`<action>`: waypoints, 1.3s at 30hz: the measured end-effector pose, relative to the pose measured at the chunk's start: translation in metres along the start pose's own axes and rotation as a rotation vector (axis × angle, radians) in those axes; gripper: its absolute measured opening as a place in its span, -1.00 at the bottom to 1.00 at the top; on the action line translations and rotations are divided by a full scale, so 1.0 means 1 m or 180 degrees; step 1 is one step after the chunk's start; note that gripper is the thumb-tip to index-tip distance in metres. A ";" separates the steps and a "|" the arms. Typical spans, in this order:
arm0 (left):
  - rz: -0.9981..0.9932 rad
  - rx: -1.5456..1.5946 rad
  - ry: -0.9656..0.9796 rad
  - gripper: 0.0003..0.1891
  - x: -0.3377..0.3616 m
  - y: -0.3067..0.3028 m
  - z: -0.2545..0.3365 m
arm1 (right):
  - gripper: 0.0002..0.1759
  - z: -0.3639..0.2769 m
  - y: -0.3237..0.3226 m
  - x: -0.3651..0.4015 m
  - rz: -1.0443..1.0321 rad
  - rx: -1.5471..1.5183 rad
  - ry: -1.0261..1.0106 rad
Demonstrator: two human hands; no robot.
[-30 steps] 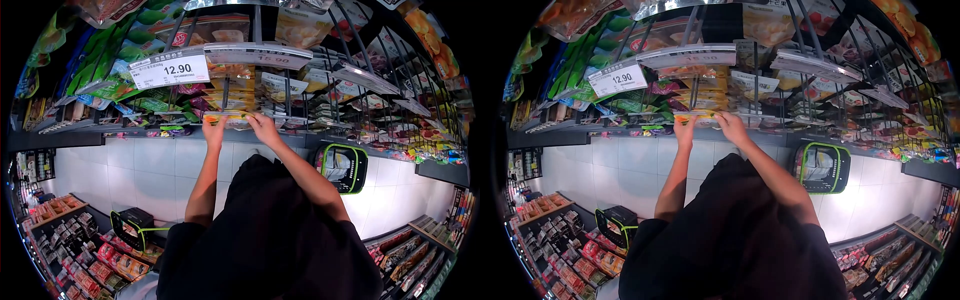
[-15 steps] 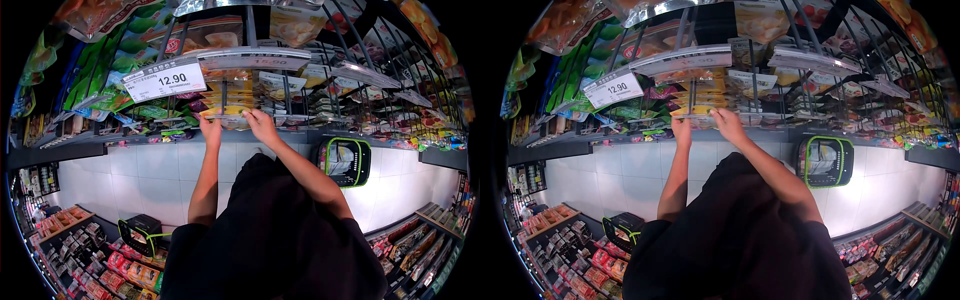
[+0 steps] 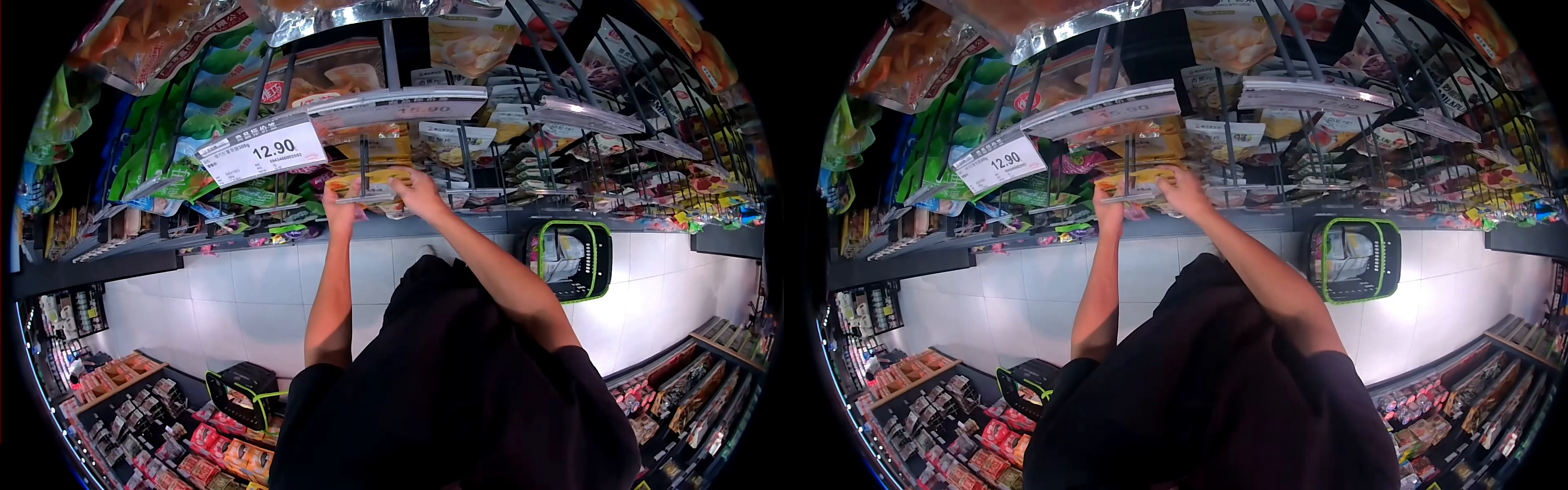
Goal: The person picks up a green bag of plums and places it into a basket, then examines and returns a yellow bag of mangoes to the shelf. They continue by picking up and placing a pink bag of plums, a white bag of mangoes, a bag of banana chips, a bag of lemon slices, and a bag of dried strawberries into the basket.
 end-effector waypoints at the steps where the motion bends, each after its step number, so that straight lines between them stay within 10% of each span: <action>1: -0.0022 -0.0023 0.0026 -0.56 -0.003 -0.001 -0.003 | -0.59 -0.003 -0.001 0.000 0.0007 -0.0036 0.0000; 15: -0.0186 -0.0014 0.0050 -0.44 -0.036 0.011 -0.014 | -0.48 -0.002 -0.004 -0.022 0.0219 0.0053 0.0174; 21: 0.0105 -0.0114 0.0574 -0.49 -0.034 0.011 -0.018 | -0.55 -0.004 -0.002 -0.014 0.0977 0.0519 -0.0991; 39: 0.0212 -0.0216 0.0217 -0.50 -0.020 -0.006 -0.015 | -0.75 -0.003 -0.010 0.000 0.1101 0.0442 -0.1310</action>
Point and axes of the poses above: each hand's wrist, its own x-axis away from the middle knuckle, its own y-axis out of the palm, z = x × y, the point moved 2 cm from there along -x, towards the middle knuckle, and after that the axes turned 8 degrees about z, right-handed, at the moved point
